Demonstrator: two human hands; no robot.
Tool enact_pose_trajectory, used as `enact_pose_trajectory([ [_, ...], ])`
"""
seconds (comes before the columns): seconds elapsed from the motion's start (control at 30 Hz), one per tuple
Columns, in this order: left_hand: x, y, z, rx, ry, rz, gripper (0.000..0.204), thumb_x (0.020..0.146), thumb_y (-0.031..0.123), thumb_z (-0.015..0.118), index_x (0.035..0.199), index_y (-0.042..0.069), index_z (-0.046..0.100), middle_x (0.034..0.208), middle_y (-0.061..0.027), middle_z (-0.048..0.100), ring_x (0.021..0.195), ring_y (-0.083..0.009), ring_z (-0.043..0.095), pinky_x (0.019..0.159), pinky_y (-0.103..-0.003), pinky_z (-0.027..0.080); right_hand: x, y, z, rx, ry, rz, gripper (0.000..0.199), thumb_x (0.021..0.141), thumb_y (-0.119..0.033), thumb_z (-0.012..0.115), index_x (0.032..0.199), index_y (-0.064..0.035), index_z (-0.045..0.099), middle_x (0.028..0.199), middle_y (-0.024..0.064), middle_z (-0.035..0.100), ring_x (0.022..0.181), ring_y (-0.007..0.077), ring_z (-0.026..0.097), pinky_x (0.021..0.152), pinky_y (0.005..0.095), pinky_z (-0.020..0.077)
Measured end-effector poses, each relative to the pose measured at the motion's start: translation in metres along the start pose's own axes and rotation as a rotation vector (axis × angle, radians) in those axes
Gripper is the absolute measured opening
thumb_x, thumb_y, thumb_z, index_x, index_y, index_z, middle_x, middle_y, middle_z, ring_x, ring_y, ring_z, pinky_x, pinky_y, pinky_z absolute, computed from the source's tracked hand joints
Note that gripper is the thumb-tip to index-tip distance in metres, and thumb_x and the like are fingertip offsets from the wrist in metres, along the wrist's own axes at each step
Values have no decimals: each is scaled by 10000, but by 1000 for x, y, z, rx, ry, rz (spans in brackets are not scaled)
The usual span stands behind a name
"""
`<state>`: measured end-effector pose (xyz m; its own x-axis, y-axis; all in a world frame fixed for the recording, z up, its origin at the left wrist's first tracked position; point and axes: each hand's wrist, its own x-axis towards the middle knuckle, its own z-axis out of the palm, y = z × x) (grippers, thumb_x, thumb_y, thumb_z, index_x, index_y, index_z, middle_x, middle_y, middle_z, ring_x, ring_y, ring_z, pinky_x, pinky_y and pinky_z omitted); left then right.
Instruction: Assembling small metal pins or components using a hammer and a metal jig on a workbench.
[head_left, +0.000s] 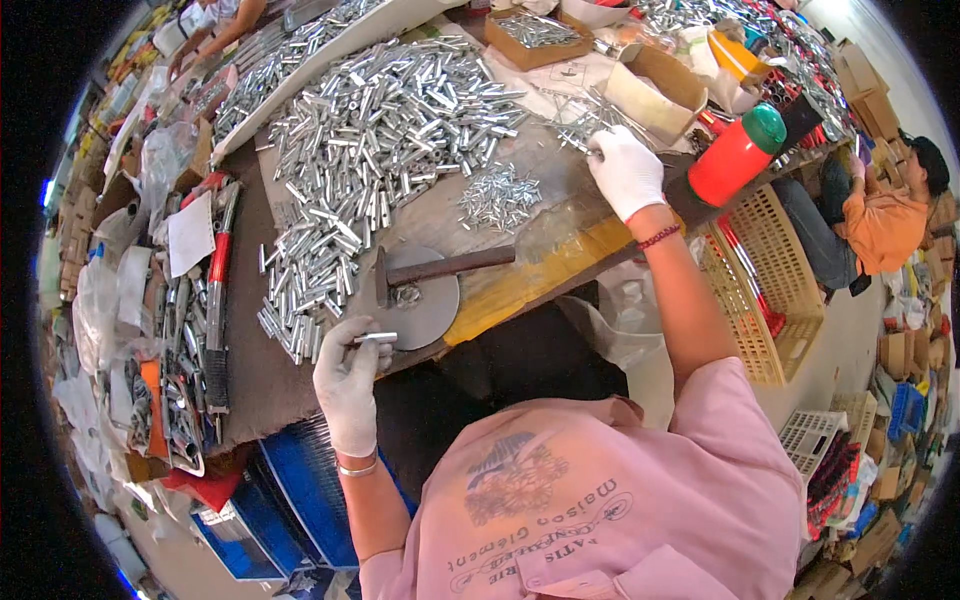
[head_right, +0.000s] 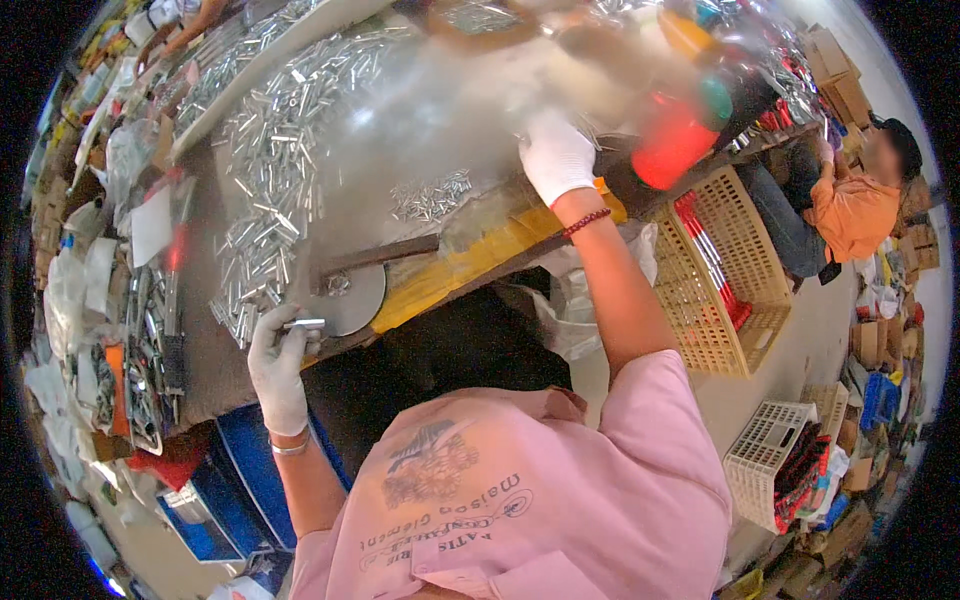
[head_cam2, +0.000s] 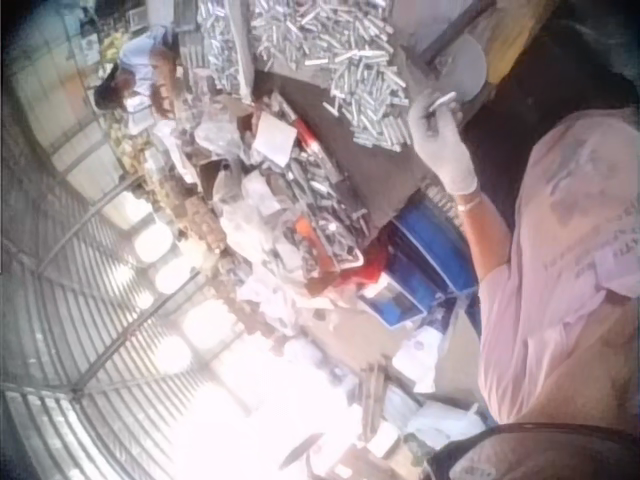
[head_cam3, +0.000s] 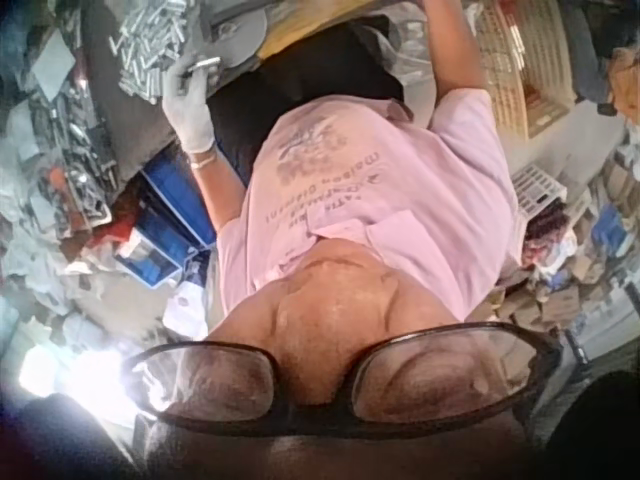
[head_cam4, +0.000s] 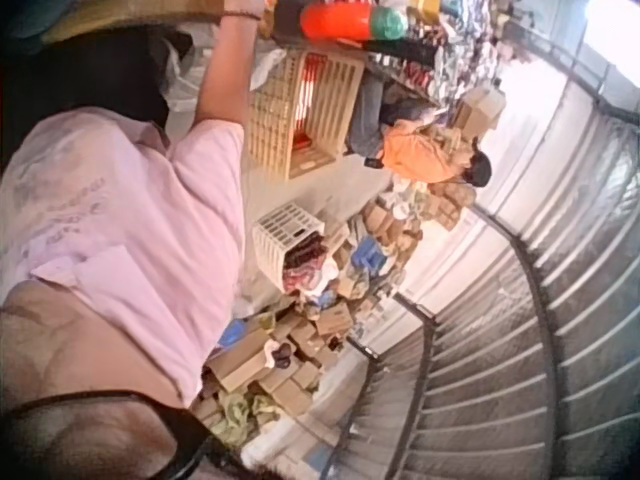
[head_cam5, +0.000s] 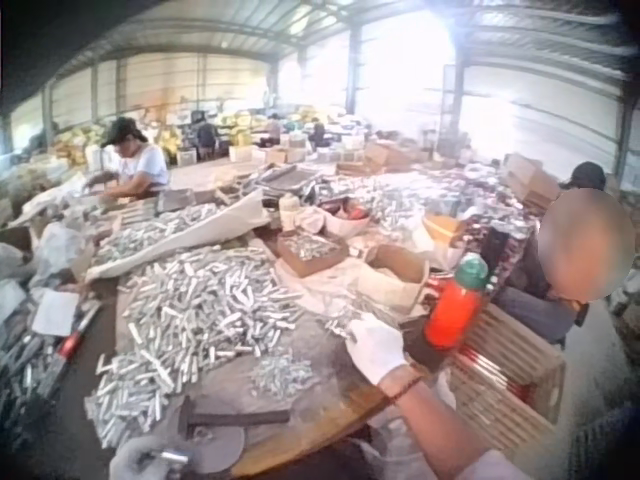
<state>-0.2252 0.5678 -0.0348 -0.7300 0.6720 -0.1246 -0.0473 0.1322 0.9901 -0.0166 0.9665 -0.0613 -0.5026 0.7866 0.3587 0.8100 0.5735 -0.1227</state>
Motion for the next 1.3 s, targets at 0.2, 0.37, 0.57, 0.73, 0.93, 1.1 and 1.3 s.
enact_pose_trajectory([
  [0.2, 6, -2, 13, 133, -41, 62, 210, 1015, -71, 612, 1196, 0, 692, 1057, -77, 757, 897, -115, 712, 829, -253, 576, 26, -15, 6, 31, 7, -105, 139, 908, -238, 749, 1005, -138, 763, 1067, 120, 697, 995, 349, 718, 853, 481, 587],
  [0.37, 13, -9, 4, 348, -47, 203, 218, 944, -108, 651, 1126, -8, 716, 1057, -89, 735, 953, -160, 705, 853, -302, 569, 43, -14, 22, -110, -90, -16, 144, 918, -220, 704, 997, -115, 764, 1076, 141, 710, 1000, 365, 732, 844, 506, 599],
  [0.57, 11, -4, 3, 593, -32, 443, 177, 878, -72, 741, 1041, -5, 745, 1033, -143, 711, 952, -269, 699, 885, -355, 551, 9, -12, -44, 38, 69, -171, 53, 896, -130, 684, 939, -115, 711, 990, 138, 701, 940, 369, 718, 819, 491, 586],
  [0.73, 14, -3, 3, 737, -18, 514, 128, 841, 43, 825, 962, 46, 785, 923, -127, 677, 875, -323, 669, 801, -400, 532, -5, -9, -59, 166, -88, -256, 75, 862, -92, 686, 934, -80, 703, 957, 149, 704, 948, 370, 707, 835, 467, 571],
  [0.93, 25, -7, 4, 694, -53, 573, 117, 802, 70, 841, 907, 69, 790, 865, -114, 674, 852, -319, 673, 769, -413, 537, -21, -30, -42, 321, -224, -346, 159, 920, -166, 726, 1023, -54, 772, 966, 145, 735, 935, 327, 724, 855, 411, 568],
  [1.1, 19, -12, 0, 671, -45, 445, 124, 800, 71, 844, 914, 67, 794, 877, -117, 688, 847, -313, 685, 760, -411, 545, -89, -138, -67, 516, -261, -749, 192, 949, -107, 709, 1121, -147, 784, 885, 83, 635, 841, 269, 701, 751, 389, 582],
  [1.3, 17, -11, -2, 676, -50, 447, 107, 814, 70, 830, 913, 65, 791, 879, -118, 686, 858, -320, 685, 762, -415, 543, -111, -170, -46, 538, -293, -796, 182, 901, -89, 705, 1064, -149, 764, 901, 65, 622, 876, 270, 693, 783, 392, 581],
])
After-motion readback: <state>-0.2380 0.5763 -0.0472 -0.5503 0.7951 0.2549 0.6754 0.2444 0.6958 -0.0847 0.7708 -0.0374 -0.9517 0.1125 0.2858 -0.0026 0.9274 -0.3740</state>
